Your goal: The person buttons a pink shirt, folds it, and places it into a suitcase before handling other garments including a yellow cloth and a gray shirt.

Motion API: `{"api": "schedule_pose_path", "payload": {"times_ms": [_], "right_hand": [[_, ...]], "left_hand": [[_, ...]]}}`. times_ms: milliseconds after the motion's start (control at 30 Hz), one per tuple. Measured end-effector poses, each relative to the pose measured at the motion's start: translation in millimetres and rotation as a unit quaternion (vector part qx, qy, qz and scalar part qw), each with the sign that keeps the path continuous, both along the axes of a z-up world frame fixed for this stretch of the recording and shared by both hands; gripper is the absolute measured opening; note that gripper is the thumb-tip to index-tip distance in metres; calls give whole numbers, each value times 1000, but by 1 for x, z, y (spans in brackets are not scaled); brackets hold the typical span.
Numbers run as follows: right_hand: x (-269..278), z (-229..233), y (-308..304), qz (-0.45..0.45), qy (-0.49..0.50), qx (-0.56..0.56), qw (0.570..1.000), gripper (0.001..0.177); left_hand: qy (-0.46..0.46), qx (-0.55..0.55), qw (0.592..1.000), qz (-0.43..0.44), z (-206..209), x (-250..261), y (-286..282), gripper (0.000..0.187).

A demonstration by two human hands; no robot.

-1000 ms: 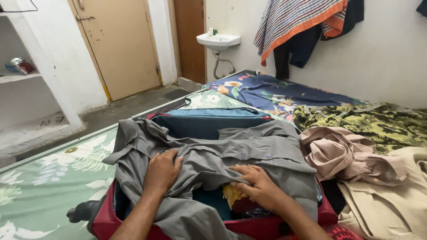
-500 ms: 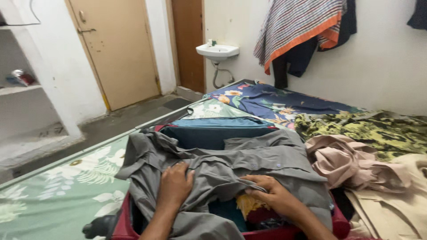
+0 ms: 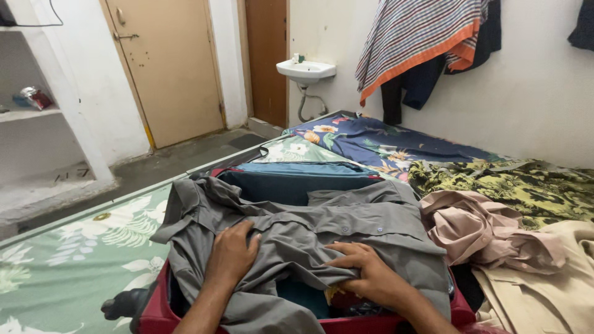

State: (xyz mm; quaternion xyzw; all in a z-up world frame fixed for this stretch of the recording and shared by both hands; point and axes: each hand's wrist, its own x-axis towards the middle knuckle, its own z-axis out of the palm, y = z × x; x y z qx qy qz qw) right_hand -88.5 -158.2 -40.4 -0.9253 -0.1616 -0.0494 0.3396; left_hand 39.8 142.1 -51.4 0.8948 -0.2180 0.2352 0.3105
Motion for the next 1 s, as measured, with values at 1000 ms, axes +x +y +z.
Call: {"api": "schedule_pose_path", "payload": {"times_ms": [1000], "right_hand": [[-81,21,-73,-212,-237,-152,936,32]], "left_hand": [[30,104,949,-297,-7,-31,100,20]]}}
